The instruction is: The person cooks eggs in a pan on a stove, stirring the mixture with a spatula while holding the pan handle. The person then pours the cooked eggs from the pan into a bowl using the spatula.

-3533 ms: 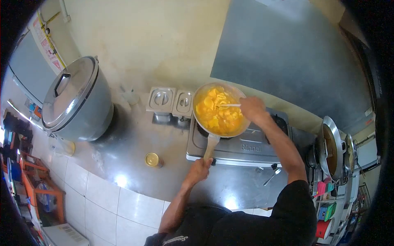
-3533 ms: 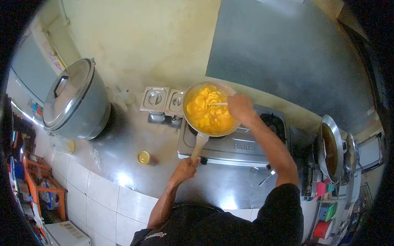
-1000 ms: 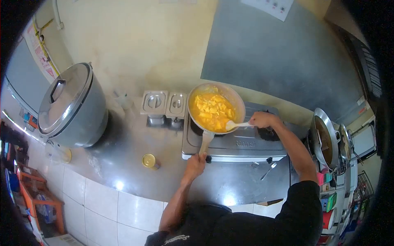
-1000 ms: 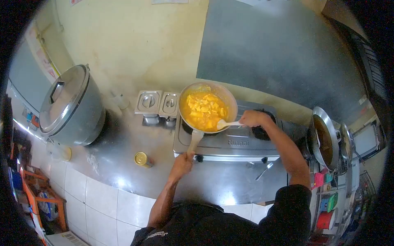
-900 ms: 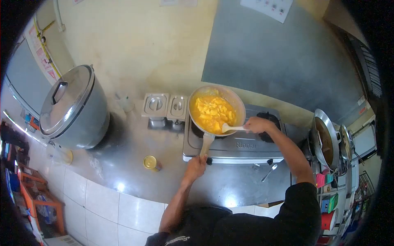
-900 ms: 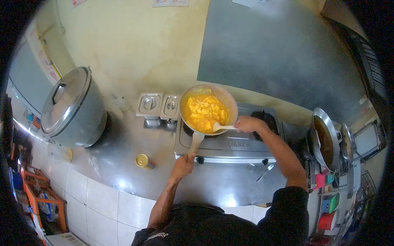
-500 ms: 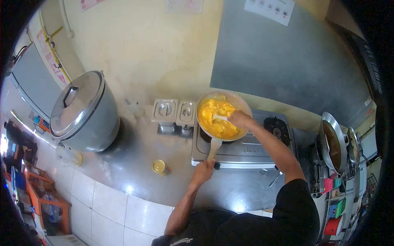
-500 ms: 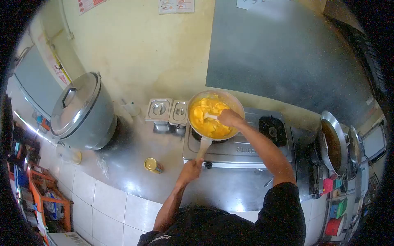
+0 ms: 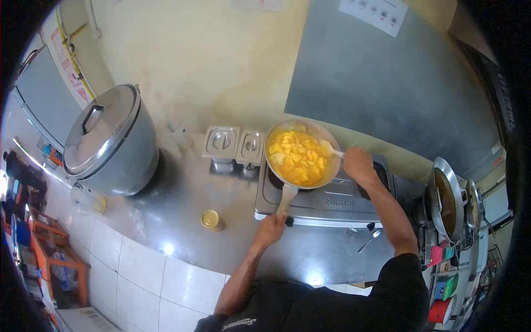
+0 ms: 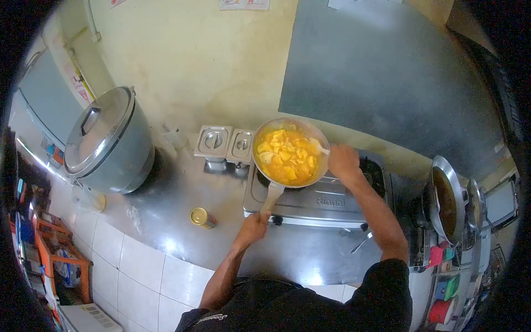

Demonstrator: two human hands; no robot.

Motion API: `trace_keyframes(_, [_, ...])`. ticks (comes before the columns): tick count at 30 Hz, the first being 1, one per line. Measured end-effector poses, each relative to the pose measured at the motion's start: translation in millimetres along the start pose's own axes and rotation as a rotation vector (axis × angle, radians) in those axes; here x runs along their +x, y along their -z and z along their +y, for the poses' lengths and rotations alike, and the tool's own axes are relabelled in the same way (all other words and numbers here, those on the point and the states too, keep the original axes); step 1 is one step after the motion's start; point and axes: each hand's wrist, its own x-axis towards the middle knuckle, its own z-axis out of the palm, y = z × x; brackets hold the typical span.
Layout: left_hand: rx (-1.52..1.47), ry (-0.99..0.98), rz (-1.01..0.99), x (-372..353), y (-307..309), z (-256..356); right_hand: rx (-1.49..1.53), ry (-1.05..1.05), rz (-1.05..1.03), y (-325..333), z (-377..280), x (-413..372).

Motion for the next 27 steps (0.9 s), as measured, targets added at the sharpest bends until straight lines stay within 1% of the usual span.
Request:
trace_keyframes(2, [-0.032,0.003,-0.039,2.1,0.5,-3.1,-0.004,-0.024,0.007,-13.4,12.5,1.1])
trace_keyframes(3, [-0.035,0.003,-0.035,3.3,1.3,-3.9,0.056,-0.079,-0.056,-21.2,16.3,2.2])
trace_keyframes(4, [-0.086,0.043,-0.099,3.4,2.5,-4.6,0.117,-0.135,-0.121,-31.8,21.8,6.1])
trace_keyframes(5, [-0.135,0.082,-0.162,4.5,4.5,-4.8,0.118,-0.132,-0.119,-52.7,35.3,20.4])
trace_keyframes(7, [-0.119,0.073,-0.173,5.8,7.5,-3.6,0.086,0.009,-0.207,-110.7,64.9,58.9])
trace_keyframes(9, [-0.102,0.06,-0.188,5.9,8.8,-0.9,0.11,0.024,-0.208,-144.0,68.5,89.8])
trace_keyframes(11, [-0.11,0.095,-0.234,4.3,12.2,4.1,0.135,0.042,-0.203,-145.2,62.7,102.2])
trace_keyframes(13, [-0.128,0.095,-0.225,1.2,16.5,12.9,0.287,0.073,-0.124,-145.5,44.3,114.2])
trace_keyframes(14, [-0.151,0.101,-0.223,-0.6,17.4,15.5,0.29,0.075,-0.123,-142.3,38.0,117.0])
trace_keyframes(16, [-0.142,0.097,-0.221,0.8,16.5,11.7,0.395,0.193,-0.143,-134.9,27.4,118.0])
trace_keyframes(20, [-0.082,0.083,-0.228,9.8,12.3,-7.6,0.405,0.248,-0.08,-90.2,6.5,78.1])
trace_keyframes(22, [-0.078,0.079,-0.217,9.6,14.2,-7.1,0.27,0.296,0.043,-81.0,4.1,55.8])
trace_keyframes(23, [-0.072,0.072,-0.207,8.3,15.1,-4.7,0.266,0.293,0.037,-77.2,2.5,41.6])
trace_keyframes(24, [-0.076,0.074,-0.213,5.9,15.1,-2.8,0.198,0.323,0.102,-74.1,0.6,26.0])
trace_keyframes(25, [-0.125,0.089,-0.194,3.9,15.5,-0.6,0.129,0.353,0.167,-70.1,0.9,12.7])
trace_keyframes(26, [-0.175,0.102,-0.174,3.4,15.6,0.5,0.125,0.349,0.166,-65.2,3.6,2.3])
trace_keyframes(27, [-0.177,0.098,-0.178,4.2,13.9,-2.7,0.068,0.39,0.238,-59.9,7.2,-7.2])
